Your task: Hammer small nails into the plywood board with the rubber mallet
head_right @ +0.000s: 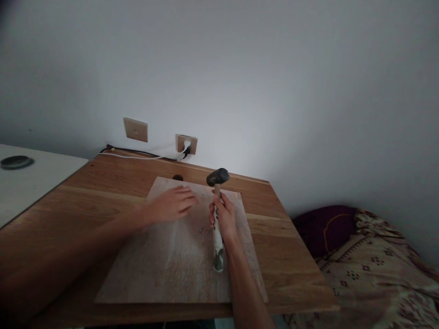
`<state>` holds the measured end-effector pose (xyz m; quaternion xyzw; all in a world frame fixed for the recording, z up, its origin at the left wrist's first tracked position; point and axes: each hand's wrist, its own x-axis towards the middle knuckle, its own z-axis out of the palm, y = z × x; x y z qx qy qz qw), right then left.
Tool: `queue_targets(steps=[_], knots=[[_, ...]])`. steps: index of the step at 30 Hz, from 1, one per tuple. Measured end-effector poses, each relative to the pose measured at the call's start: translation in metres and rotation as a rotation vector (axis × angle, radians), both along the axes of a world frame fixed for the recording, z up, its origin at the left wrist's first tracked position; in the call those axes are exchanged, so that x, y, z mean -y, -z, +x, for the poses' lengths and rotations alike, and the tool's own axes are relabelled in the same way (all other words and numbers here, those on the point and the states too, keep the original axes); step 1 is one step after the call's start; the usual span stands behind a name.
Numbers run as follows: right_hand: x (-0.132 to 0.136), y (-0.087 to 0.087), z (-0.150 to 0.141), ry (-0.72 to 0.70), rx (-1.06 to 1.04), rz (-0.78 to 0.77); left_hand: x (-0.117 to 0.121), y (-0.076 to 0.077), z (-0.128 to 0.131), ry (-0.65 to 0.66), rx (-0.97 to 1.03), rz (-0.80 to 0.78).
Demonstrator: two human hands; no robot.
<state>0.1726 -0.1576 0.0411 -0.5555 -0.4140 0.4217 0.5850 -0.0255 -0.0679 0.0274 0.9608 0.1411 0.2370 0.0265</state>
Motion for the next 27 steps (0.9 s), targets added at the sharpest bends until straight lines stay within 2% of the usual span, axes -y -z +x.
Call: queue_targets(steps=[1,3,6,8,10,13,14,18,19,22,27], knots=[[-0.001,0.0,0.005,0.026,-0.014,0.011,0.013,-0.001,0.006,0.109,-0.045,0.064],[-0.002,0.001,0.011,0.043,-0.031,0.012,0.037,0.001,0.017,0.235,-0.1,0.184],[-0.003,0.003,0.013,0.025,-0.049,-0.021,0.059,0.014,0.027,0.263,-0.141,0.286],[-0.003,0.003,0.011,0.012,-0.054,-0.03,0.06,0.021,0.029,0.252,-0.137,0.291],[-0.003,0.004,0.007,0.006,-0.049,-0.023,0.052,0.022,0.028,0.257,-0.11,0.25],[-0.004,0.006,0.005,0.004,-0.054,-0.028,0.023,0.016,0.017,0.217,-0.042,0.088],[-0.004,0.007,0.004,0.0,-0.055,-0.037,0.01,0.013,0.01,0.155,0.003,0.001],[-0.005,0.01,0.002,-0.006,-0.036,-0.06,-0.044,0.011,-0.027,-0.262,0.269,-0.421],[-0.005,0.011,0.001,-0.005,-0.034,-0.062,-0.054,0.013,-0.035,-0.298,0.295,-0.507],[-0.005,0.011,-0.002,-0.011,-0.031,-0.077,-0.07,0.022,-0.052,-0.275,0.309,-0.657],[-0.004,0.009,-0.009,-0.029,-0.027,-0.104,-0.069,0.032,-0.054,-0.233,0.338,-0.694]])
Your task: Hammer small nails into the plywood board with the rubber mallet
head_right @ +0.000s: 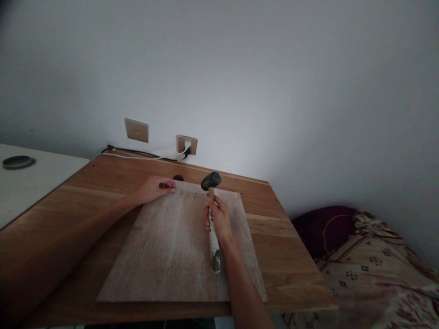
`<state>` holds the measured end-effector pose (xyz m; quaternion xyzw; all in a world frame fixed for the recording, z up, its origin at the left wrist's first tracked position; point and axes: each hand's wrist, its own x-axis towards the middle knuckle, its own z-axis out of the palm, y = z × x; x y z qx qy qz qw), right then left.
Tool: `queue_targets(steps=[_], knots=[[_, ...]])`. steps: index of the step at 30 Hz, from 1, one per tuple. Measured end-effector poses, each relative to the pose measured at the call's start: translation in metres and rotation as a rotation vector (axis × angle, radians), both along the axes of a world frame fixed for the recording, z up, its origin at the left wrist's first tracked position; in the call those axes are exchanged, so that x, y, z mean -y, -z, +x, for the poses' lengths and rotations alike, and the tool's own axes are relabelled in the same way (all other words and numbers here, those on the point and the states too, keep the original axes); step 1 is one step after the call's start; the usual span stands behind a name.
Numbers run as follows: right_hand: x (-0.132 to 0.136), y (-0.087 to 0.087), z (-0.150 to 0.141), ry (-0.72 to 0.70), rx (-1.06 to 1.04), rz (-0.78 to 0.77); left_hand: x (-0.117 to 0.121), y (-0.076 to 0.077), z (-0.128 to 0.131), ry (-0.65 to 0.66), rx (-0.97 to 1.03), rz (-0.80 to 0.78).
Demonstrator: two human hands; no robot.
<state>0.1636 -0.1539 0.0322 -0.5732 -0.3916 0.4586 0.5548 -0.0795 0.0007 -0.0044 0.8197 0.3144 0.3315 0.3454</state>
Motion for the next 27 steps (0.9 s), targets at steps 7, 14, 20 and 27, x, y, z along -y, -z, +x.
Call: queue_targets(steps=[7,14,20,27], knots=[[0.001,-0.001,-0.017,-0.062,0.009,-0.025,0.003,0.0,0.003,-0.004,-0.051,0.049],[-0.007,-0.006,-0.054,-0.271,0.092,-0.008,0.001,0.003,0.003,-0.013,-0.014,-0.026],[-0.01,0.002,-0.064,-0.306,0.186,-0.003,-0.002,0.009,0.002,-0.027,0.024,-0.051],[-0.006,0.002,-0.065,-0.282,0.082,-0.025,-0.003,0.009,0.003,-0.012,0.014,-0.064]])
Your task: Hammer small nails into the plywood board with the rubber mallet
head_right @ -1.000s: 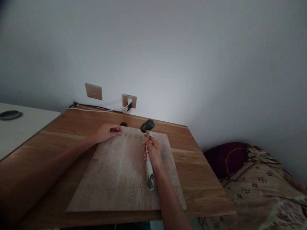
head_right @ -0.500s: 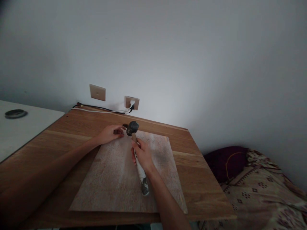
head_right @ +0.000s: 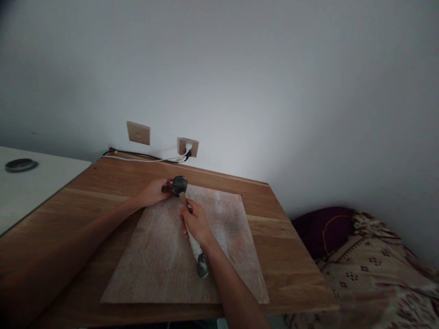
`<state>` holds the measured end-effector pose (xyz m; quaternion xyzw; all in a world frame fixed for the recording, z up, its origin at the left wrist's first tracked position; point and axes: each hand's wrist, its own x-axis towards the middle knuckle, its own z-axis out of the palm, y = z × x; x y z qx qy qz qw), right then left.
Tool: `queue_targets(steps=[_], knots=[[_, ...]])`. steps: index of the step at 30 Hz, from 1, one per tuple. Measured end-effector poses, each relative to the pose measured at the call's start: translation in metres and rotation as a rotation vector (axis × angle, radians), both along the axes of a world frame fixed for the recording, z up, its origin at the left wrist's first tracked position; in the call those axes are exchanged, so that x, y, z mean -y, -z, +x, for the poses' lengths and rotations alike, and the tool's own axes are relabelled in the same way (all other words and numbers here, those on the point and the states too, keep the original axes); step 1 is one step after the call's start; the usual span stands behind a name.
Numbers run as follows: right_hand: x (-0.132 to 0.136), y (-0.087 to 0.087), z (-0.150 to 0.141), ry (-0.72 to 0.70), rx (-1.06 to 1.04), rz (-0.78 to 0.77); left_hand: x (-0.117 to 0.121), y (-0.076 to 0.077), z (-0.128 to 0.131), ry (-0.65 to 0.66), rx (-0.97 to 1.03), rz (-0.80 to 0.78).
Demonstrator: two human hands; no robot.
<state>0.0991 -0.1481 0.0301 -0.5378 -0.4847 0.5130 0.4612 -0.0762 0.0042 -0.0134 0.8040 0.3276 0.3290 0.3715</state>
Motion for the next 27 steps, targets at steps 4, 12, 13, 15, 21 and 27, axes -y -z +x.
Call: queue_targets(steps=[4,12,13,15,21,27], knots=[[0.025,-0.01,0.009,0.221,-0.328,-0.005,-0.001,-0.004,-0.005,0.055,0.005,-0.041],[0.082,0.01,0.039,0.552,-0.616,-0.06,0.012,-0.048,0.004,-0.002,-0.099,0.0],[0.083,0.015,0.04,0.542,-0.624,-0.069,0.02,-0.058,0.01,-0.011,-0.142,0.038],[0.087,0.023,0.04,0.461,-0.617,-0.064,0.042,-0.077,0.018,-0.021,-0.276,0.145],[0.129,0.029,0.062,0.355,0.2,0.153,0.125,-0.078,-0.007,-0.215,-0.705,0.305],[0.171,0.041,0.102,0.319,1.121,0.399,0.172,-0.045,-0.03,-0.348,-0.896,0.218]])
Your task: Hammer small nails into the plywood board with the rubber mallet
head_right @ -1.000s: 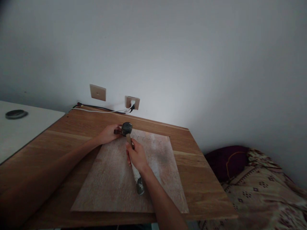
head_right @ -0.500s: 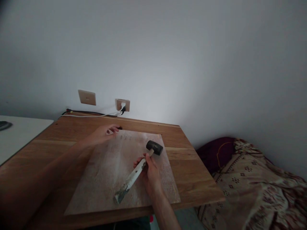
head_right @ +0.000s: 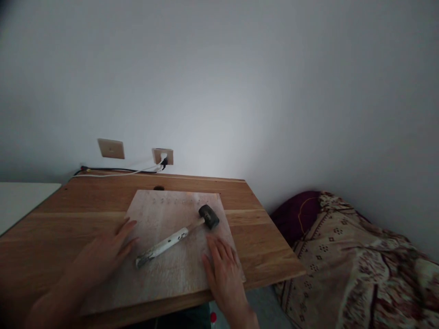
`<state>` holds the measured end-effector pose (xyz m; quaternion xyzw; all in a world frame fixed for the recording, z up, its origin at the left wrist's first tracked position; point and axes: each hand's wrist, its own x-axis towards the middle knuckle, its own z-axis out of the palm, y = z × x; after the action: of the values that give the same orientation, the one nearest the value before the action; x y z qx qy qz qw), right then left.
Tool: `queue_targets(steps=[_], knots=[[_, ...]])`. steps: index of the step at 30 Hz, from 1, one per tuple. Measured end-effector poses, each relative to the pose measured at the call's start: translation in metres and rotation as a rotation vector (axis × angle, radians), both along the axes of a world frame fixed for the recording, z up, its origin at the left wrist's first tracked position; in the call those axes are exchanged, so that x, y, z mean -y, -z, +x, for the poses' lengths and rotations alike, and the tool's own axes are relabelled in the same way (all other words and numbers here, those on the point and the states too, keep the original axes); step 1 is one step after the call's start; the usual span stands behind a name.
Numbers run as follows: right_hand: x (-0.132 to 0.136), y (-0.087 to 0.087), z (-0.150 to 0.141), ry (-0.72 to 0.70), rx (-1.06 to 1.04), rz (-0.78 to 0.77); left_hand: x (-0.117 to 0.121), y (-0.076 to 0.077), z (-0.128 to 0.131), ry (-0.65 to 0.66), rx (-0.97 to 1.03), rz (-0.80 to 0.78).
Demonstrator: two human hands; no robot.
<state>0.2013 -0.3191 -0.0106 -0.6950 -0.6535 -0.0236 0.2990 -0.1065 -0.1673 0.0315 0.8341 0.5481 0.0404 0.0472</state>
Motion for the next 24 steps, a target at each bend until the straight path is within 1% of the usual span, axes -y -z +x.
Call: queue_targets(steps=[2,5,7,11,13,15,17,19,21,24], knots=[[0.006,0.007,0.011,0.023,0.124,-0.024,0.01,-0.002,0.009,-0.011,-0.006,0.028],[0.013,0.016,0.035,0.091,0.192,-0.041,0.022,-0.006,0.035,0.015,0.019,0.059],[0.018,0.02,0.062,0.143,0.188,-0.035,0.027,-0.003,0.056,0.096,0.071,0.057],[0.025,0.025,0.131,0.245,0.146,-0.011,0.028,0.008,0.105,0.321,0.192,0.024],[0.027,0.024,0.162,0.268,0.126,-0.021,0.028,0.01,0.128,0.395,0.237,0.019],[0.032,0.02,0.188,0.262,0.126,-0.047,0.029,0.01,0.146,0.441,0.264,0.042],[0.041,0.017,0.209,0.27,0.147,-0.051,0.033,0.009,0.158,0.48,0.27,0.075],[0.053,0.018,0.227,0.32,0.211,-0.037,0.039,0.011,0.163,0.534,0.273,0.099],[0.066,0.023,0.243,0.37,0.318,-0.049,0.046,0.015,0.164,0.587,0.274,0.112],[0.077,0.034,0.255,0.373,0.444,-0.091,0.054,0.022,0.163,0.594,0.266,0.134]])
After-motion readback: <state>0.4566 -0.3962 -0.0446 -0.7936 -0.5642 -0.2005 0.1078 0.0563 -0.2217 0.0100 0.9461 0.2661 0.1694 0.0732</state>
